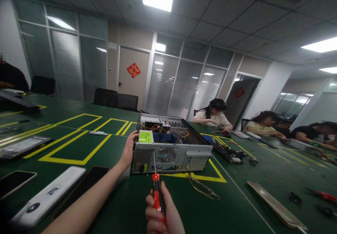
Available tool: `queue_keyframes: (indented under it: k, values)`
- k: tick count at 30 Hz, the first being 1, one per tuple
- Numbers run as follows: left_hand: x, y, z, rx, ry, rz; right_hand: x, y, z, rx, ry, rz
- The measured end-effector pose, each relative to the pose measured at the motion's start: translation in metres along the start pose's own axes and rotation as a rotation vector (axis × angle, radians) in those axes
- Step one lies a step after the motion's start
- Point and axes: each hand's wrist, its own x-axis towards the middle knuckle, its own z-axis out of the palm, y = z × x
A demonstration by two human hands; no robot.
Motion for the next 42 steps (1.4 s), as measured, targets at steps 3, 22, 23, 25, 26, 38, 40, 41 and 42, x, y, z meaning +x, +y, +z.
queue_keyframes:
  k: [3,22,23,25,26,38,40,41,42]
  values:
    - [0.0000,-0.0014,0.0002,0.001,-0.001,0.007,0.0026,0.0026,0.0023,-0.055,0.098,0.003]
    - [-0.0001,0.0016,-0.0011,0.021,-0.014,-0.005,0.0027,0.0045,0.0021,-0.098,0.241,-0.072]
    - [-0.0001,0.0016,-0.0012,0.020,-0.015,-0.004,0.0035,0.0054,0.0023,-0.107,0.276,-0.078]
    - [0.0000,0.0013,-0.0011,0.019,-0.017,-0.004,0.0039,0.0059,0.0018,-0.105,0.280,-0.084]
    - [0.0000,0.0011,-0.0010,0.019,-0.017,-0.004,0.0035,0.0053,0.0012,-0.091,0.251,-0.083]
    - [0.0004,0.0004,-0.0006,0.019,-0.007,0.002,0.0007,0.0026,-0.0010,-0.008,0.061,-0.022]
    - [0.0005,0.0006,-0.0006,0.021,-0.007,0.002,0.0012,0.0044,0.0015,-0.034,0.165,-0.032]
    - [0.0004,0.0007,-0.0006,0.021,-0.007,0.001,0.0013,0.0047,0.0027,-0.042,0.219,-0.048]
    - [0.0004,0.0008,-0.0005,0.021,-0.006,0.000,0.0012,0.0048,0.0037,-0.050,0.256,-0.067]
